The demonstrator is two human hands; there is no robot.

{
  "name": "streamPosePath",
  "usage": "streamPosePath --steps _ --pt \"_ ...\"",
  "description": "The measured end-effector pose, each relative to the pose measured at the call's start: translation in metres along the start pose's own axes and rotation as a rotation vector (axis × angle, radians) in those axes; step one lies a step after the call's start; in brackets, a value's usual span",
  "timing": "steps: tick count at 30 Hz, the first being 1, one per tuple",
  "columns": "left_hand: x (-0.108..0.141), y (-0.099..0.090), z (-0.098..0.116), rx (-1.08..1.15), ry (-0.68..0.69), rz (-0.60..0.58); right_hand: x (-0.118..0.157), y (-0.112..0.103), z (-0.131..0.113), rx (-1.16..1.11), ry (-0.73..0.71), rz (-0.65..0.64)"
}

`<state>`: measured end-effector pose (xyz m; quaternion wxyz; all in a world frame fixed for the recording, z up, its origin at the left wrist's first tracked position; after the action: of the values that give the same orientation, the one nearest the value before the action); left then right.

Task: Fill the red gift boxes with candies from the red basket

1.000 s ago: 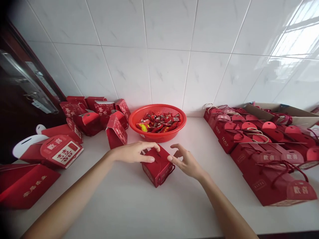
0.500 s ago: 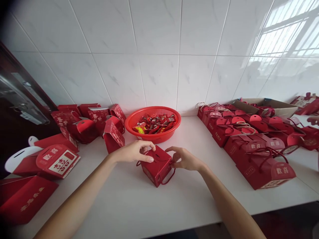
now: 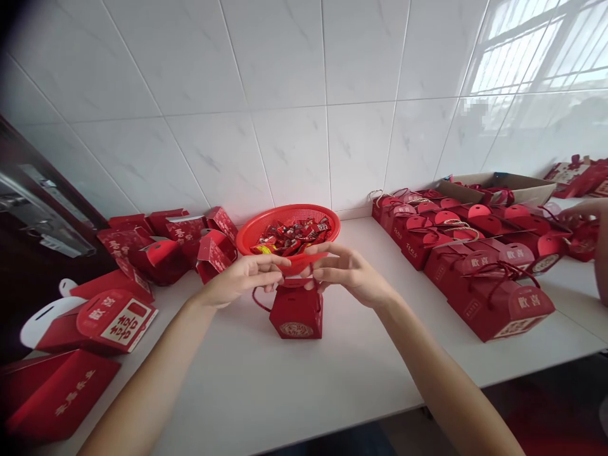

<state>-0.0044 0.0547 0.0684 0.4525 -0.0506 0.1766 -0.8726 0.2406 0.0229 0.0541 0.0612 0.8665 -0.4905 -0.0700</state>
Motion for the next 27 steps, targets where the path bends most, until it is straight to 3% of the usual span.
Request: streamPosePath --steps 5,9,14,18,22,27 --pt "0.012 0.003 0.025 0.161 0.13 0.02 -0.012 0.026 -0.013 0.183 0.005 0.048" --pt "0.02 0.011 0.032 -0.057 0.178 0.07 -0.016 0.043 -0.018 0.201 -0.021 0.149" --pt "0.019 0.024 0.028 -0.4 0.284 0.191 -0.015 0.057 -0.016 0.104 0.005 0.169" --pt "0.014 0.033 0.02 -0.592 0.411 0.291 -0.014 0.062 -0.005 0.179 0.017 0.181" --pt "0.011 0.036 0.015 -0.707 0.468 0.268 -0.02 0.063 0.013 0.301 -0.056 0.19" --pt "0.01 0.036 0.013 -0.751 0.485 0.25 -0.024 0.066 0.022 0.268 -0.136 0.206"
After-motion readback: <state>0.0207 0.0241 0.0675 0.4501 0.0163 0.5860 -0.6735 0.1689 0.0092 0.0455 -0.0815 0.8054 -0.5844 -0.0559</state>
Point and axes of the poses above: each hand's wrist, its own x-axis away from the middle knuckle, its own y-axis out of the palm, z = x × y, the point moved 1 cm from there along -x, towards the middle knuckle, and after that the axes turned 7 degrees about y, right-handed, at the moved point
